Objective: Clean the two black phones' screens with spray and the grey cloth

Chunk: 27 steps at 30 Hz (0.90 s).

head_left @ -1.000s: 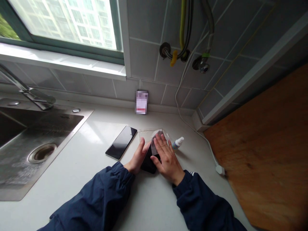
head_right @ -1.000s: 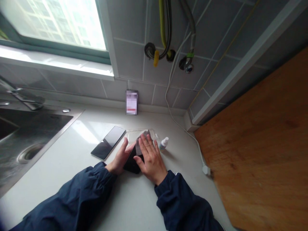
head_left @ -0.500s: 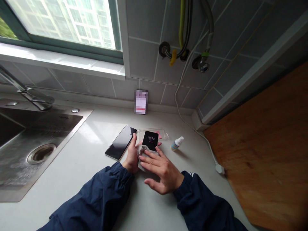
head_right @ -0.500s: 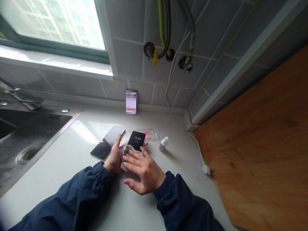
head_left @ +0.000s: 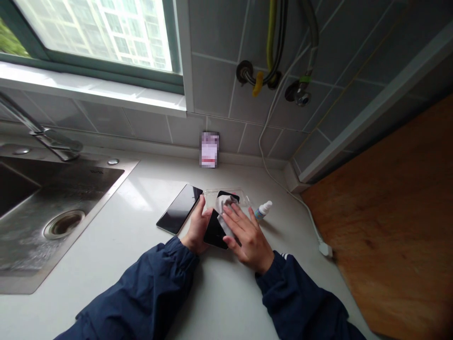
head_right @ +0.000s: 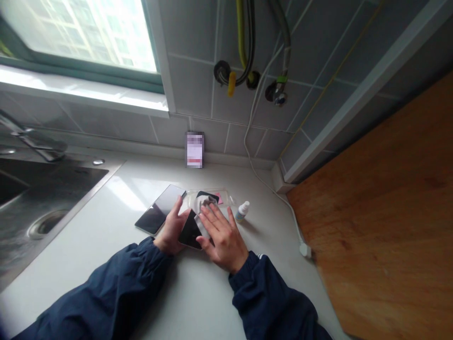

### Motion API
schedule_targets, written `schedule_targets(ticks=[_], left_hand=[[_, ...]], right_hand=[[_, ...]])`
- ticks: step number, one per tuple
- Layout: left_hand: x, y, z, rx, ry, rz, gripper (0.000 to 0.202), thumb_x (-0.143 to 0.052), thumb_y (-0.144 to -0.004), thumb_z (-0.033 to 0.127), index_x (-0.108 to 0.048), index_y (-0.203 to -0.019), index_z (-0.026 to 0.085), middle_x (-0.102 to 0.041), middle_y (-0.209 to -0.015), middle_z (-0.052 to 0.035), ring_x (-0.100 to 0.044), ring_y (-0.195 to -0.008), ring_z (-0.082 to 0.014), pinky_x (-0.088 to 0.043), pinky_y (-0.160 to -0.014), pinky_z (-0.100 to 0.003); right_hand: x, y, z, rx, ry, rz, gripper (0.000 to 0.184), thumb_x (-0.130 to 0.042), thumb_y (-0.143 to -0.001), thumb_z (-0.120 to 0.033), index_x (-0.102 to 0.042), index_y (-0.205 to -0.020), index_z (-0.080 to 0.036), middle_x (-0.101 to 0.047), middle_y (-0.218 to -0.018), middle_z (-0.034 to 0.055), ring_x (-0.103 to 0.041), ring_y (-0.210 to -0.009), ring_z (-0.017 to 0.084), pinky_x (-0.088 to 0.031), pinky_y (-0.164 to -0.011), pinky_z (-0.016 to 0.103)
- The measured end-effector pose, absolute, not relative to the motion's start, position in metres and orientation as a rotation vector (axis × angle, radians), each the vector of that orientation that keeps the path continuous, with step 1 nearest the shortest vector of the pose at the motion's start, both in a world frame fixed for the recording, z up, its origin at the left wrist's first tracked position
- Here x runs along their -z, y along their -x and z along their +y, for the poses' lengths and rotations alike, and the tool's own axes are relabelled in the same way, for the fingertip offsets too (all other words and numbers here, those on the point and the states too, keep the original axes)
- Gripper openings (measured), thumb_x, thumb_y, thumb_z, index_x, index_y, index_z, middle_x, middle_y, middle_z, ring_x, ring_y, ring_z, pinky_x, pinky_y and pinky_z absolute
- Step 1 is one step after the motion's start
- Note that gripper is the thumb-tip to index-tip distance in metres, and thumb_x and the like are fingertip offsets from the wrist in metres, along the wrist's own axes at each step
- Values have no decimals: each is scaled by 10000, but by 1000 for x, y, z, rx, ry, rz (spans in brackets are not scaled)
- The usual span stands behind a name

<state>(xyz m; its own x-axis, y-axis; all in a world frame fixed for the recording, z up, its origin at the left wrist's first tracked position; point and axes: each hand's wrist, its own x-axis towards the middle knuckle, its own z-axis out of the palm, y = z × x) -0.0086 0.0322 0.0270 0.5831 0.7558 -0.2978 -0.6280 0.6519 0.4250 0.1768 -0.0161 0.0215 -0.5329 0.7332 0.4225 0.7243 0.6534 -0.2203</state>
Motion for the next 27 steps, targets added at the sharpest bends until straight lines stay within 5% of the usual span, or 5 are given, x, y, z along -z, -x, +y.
schedule_targets(ticks=[5, 11, 17, 23, 27], left_hand=[[-28, 5, 29, -804, -347, 470, 748, -343, -1027, 671, -669, -1351, 82, -792, -1068, -192, -762, -1009, -344, -557, -970, -442], [-24, 9, 29, -867, -299, 573, 795, -405, -985, 730, -689, -1311, 62, -801, -913, -166, -778, -832, -301, -598, -799, -378], [-25, 11, 31, -843, -340, 445, 976, -225, -969, 806, -595, -1440, 35, -734, -1249, -275, -768, -989, -330, -583, -932, -440], [-23, 7, 27, -848, -340, 585, 905, -312, -978, 781, -635, -1390, 43, -787, -1097, -230, -766, -1032, -336, -566, -979, -435], [-18, 0, 24, -831, -466, 512, 835, -384, -975, 766, -637, -1421, 108, -768, -1219, -193, -713, -1188, -349, -479, -1112, -454]], right_hand=[[-18, -177, -14, 12, 1257, -2300, 699, -386, -1103, -482, -193, -1685, -147, -286, -1716, 149, -193, -1623, 339, -288, -1249, 682], [-30, -165, -27, -129, 910, -2490, 574, -430, -1089, -543, -586, -1458, -132, -568, -1552, 117, -413, -1542, 307, 17, -1319, 627], [-38, -159, -35, -260, 714, -2477, 511, -474, -1058, -546, -696, -1278, -143, -724, -1369, 89, -585, -1413, 270, 127, -1322, 544], [-33, -162, -30, -153, 912, -2533, 611, -381, -1101, -567, -522, -1517, -142, -526, -1589, 102, -386, -1559, 259, 128, -1314, 550], [-25, -167, -24, -23, 1193, -2477, 739, -338, -1092, -601, -220, -1680, -168, -279, -1721, 119, -196, -1627, 308, -57, -1308, 645]])
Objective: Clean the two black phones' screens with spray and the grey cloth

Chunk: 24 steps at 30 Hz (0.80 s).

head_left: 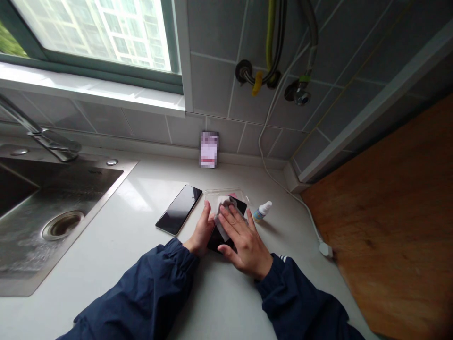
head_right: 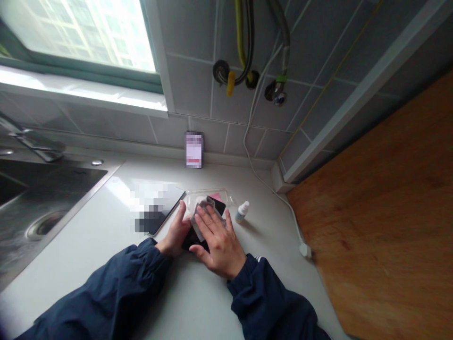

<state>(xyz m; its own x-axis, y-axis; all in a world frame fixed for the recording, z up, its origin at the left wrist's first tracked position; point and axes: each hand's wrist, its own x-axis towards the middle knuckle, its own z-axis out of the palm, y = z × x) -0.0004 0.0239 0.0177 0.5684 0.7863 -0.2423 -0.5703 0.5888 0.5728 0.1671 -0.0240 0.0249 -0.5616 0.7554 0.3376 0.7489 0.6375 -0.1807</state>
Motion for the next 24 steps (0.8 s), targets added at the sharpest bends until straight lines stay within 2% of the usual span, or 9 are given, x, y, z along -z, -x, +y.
schedule_targets(ticks=[3, 5, 9, 13, 16, 18, 21, 24], left_hand=[[-16, -3, 23, -832, -611, 416, 858, -444, -939, 794, -627, -1450, 130, -727, -1329, -182, -647, -1294, -376, -406, -1181, -477], [-17, -4, 23, -843, -649, 398, 866, -438, -940, 795, -610, -1473, 134, -708, -1368, -175, -617, -1330, -385, -382, -1198, -491], [-18, -4, 21, -864, -672, 421, 828, -397, -969, 772, -591, -1500, 166, -710, -1376, -140, -617, -1329, -377, -398, -1189, -491], [-18, -4, 20, -886, -664, 456, 826, -465, -947, 771, -586, -1504, 174, -727, -1348, -133, -629, -1315, -374, -410, -1183, -482], [-19, -2, 19, -878, -570, 497, 817, -483, -946, 762, -603, -1479, 155, -748, -1296, -153, -658, -1281, -364, -426, -1170, -474], [-21, 0, 19, -856, -461, 537, 792, -457, -967, 744, -616, -1456, 141, -763, -1248, -173, -697, -1224, -353, -466, -1130, -471], [-25, 3, 20, -840, -342, 605, 764, -473, -968, 730, -660, -1376, 111, -787, -1147, -195, -758, -1083, -340, -562, -989, -442], [-26, 4, 21, -801, -289, 648, 791, -471, -946, 764, -714, -1246, 74, -800, -1035, -208, -783, -957, -338, -606, -847, -418]], right_hand=[[-19, -169, -22, 55, 1317, -2377, 804, -342, -1086, -598, -23, -1699, -187, -185, -1749, 123, -132, -1637, 330, -136, -1294, 657], [-17, -169, -22, 89, 1365, -2324, 813, -346, -1090, -575, 34, -1694, -188, -152, -1757, 124, -106, -1640, 337, -147, -1290, 657], [-17, -166, -24, 109, 1405, -2285, 800, -362, -1097, -525, 51, -1693, -187, -146, -1760, 128, -89, -1642, 340, -148, -1285, 661], [-17, -165, -25, 83, 1365, -2307, 816, -395, -1088, -526, 18, -1697, -173, -139, -1760, 133, -56, -1644, 343, -140, -1286, 660], [-20, -164, -27, 50, 1268, -2398, 863, -441, -1063, -576, -47, -1697, -142, -170, -1749, 150, -61, -1643, 345, -107, -1290, 666], [-24, -163, -28, 5, 1176, -2476, 862, -465, -1047, -609, -147, -1690, -131, -226, -1734, 151, -95, -1641, 337, -48, -1299, 657], [-30, -163, -31, -78, 1029, -2555, 761, -475, -1048, -612, -358, -1629, -135, -346, -1692, 133, -199, -1627, 305, 68, -1306, 611], [-33, -163, -31, -123, 931, -2553, 627, -477, -1063, -569, -521, -1520, -142, -478, -1622, 119, -327, -1586, 275, 126, -1305, 575]])
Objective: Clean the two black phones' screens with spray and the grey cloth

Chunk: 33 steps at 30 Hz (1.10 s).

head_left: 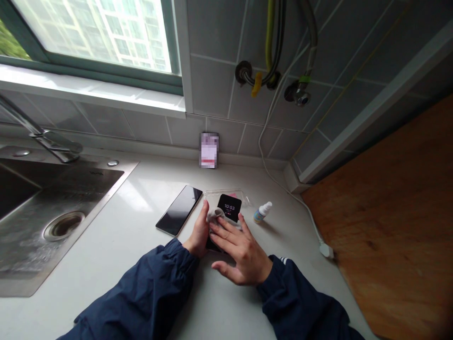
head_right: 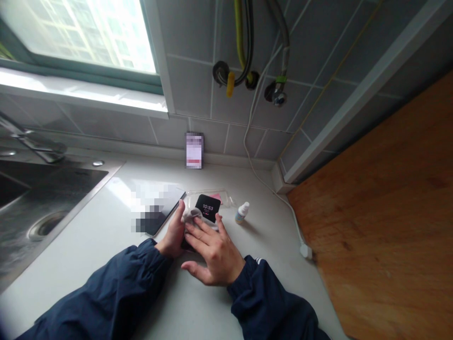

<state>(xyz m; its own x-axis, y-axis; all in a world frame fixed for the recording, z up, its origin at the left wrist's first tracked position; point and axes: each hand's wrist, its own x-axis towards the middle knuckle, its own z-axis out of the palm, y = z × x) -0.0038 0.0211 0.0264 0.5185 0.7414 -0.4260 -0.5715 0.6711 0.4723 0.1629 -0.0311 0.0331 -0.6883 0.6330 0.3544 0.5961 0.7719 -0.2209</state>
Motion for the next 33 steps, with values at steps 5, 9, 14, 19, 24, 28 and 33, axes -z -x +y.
schedule_targets(ticks=[5, 9, 14, 19, 24, 28, 33], left_hand=[[-25, 1, 22, -860, -352, 613, 749, -389, -1015, 693, -673, -1353, 87, -795, -1121, -182, -758, -1074, -329, -550, -1008, -430], [-26, -2, 20, -866, -522, 509, 694, -441, -1023, 646, -605, -1477, 147, -765, -1261, -144, -696, -1218, -348, -468, -1127, -450], [-28, -3, 16, -867, -553, 444, 729, -549, -979, 647, -572, -1515, 155, -738, -1321, -154, -661, -1276, -372, -439, -1162, -473], [-25, 0, 19, -869, -404, 507, 635, -453, -1030, 609, -661, -1407, 143, -770, -1241, -155, -704, -1218, -337, -494, -1108, -439], [-23, 4, 22, -832, -266, 560, 774, -453, -963, 746, -732, -1190, 60, -801, -977, -203, -783, -960, -328, -593, -912, -422], [-23, 6, 24, -863, -262, 566, 697, -482, -980, 700, -725, -1223, 93, -804, -952, -157, -785, -933, -303, -590, -906, -387], [-28, 1, 21, -814, -451, 460, 620, -436, -1051, 564, -584, -1498, 160, -778, -1217, -142, -704, -1208, -333, -465, -1127, -441]], right_hand=[[-27, -165, -28, -75, 1080, -2487, 629, -419, -1093, -522, -428, -1586, -132, -375, -1680, 138, -251, -1614, 288, -13, -1317, 617], [-19, -167, -24, 13, 1282, -2354, 738, -364, -1100, -535, -167, -1686, -131, -183, -1743, 167, -91, -1643, 328, -147, -1286, 671], [-16, -169, -22, 49, 1340, -2238, 759, -361, -1103, -520, -76, -1700, -149, -131, -1753, 174, -42, -1644, 347, -155, -1277, 686], [-23, -164, -27, -58, 1138, -2413, 661, -404, -1101, -480, -284, -1661, -150, -293, -1714, 144, -135, -1637, 323, -147, -1294, 659], [-28, -160, -31, -149, 902, -2530, 547, -487, -1076, -484, -547, -1509, -156, -493, -1610, 118, -328, -1586, 284, -9, -1328, 584], [-26, -165, -27, -109, 973, -2494, 514, -440, -1101, -439, -510, -1541, -182, -503, -1604, 112, -355, -1575, 266, 12, -1322, 590], [-22, -174, -19, -14, 1223, -2337, 644, -316, -1113, -534, -315, -1653, -183, -297, -1716, 125, -172, -1631, 309, -46, -1300, 662]])
